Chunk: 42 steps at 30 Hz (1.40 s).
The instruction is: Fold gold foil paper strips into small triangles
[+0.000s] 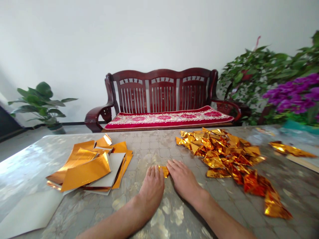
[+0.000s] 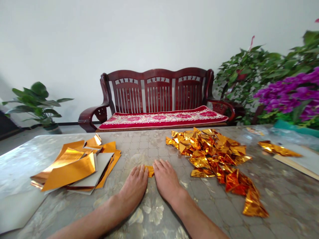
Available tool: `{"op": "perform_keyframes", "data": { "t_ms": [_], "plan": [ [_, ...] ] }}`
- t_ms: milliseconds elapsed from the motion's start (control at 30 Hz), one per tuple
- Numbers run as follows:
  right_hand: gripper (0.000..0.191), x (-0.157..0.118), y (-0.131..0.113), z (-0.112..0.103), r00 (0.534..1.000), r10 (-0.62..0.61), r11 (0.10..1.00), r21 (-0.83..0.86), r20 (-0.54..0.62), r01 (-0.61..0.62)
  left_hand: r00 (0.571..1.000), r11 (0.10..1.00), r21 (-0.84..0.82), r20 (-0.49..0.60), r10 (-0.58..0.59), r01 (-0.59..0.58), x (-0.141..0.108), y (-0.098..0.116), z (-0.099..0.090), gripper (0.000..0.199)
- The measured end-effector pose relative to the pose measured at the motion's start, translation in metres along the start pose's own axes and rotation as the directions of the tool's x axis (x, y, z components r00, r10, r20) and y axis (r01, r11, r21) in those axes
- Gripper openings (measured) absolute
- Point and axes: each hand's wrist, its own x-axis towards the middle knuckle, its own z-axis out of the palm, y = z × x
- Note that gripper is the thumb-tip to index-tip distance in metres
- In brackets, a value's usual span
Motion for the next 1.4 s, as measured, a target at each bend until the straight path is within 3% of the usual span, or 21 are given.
{"op": "perform_keyframes", "data": {
  "t_ms": [200, 367, 500, 567, 633, 833, 1000, 1200, 1400],
  "plan": [
    [0.050, -0.005, -0.012, 0.012, 0.991, 0.134, 0.974, -0.181, -0.015, -0.134, 1.000, 1.000, -0.004, 0.021, -0.020, 0.020, 0.000, -0.003, -0.005, 0.045],
    [0.046, -0.004, -0.012, -0.004, 0.988, 0.152, 0.971, -0.186, 0.001, -0.149, 0.998, 1.000, -0.006, 0.064, -0.004, 0.005, -0.002, -0.006, -0.011, 0.048],
    [0.036, 0.004, 0.002, -0.026, 0.979, 0.182, 0.978, -0.117, 0.094, -0.171, 0.999, 0.999, -0.040, 0.046, 0.000, 0.002, -0.003, -0.006, -0.015, 0.053],
    [0.033, 0.007, 0.010, -0.030, 0.970, 0.234, 0.972, -0.049, 0.065, -0.231, 0.998, 0.999, -0.042, 0.061, 0.000, 0.003, -0.003, -0.006, -0.018, 0.053],
    [0.031, 0.010, 0.017, -0.029, 0.971, 0.240, 0.970, 0.024, -0.004, -0.240, 0.996, 0.999, -0.037, 0.084, 0.004, -0.001, -0.002, -0.006, -0.021, 0.053],
    [0.011, 0.010, 0.022, -0.014, 0.969, 0.239, 0.964, 0.133, -0.063, -0.229, 0.991, 0.998, -0.057, 0.127, 0.037, -0.030, 0.001, -0.010, -0.035, 0.050],
    [0.012, 0.007, 0.019, -0.013, 0.971, 0.227, 0.968, 0.126, -0.075, -0.217, 0.987, 0.997, -0.058, 0.147, 0.058, -0.050, 0.001, -0.015, -0.040, 0.048],
    [0.020, 0.008, 0.007, -0.012, 0.948, 0.307, 0.948, 0.119, -0.084, -0.297, 0.991, 0.995, -0.082, 0.114, 0.070, -0.061, 0.002, -0.019, -0.040, 0.045],
    [0.028, 0.008, 0.002, -0.010, 0.939, 0.339, 0.939, 0.094, -0.067, -0.332, 0.987, 0.997, -0.064, 0.150, 0.054, -0.045, 0.003, -0.017, -0.040, 0.041]
  ]
}}
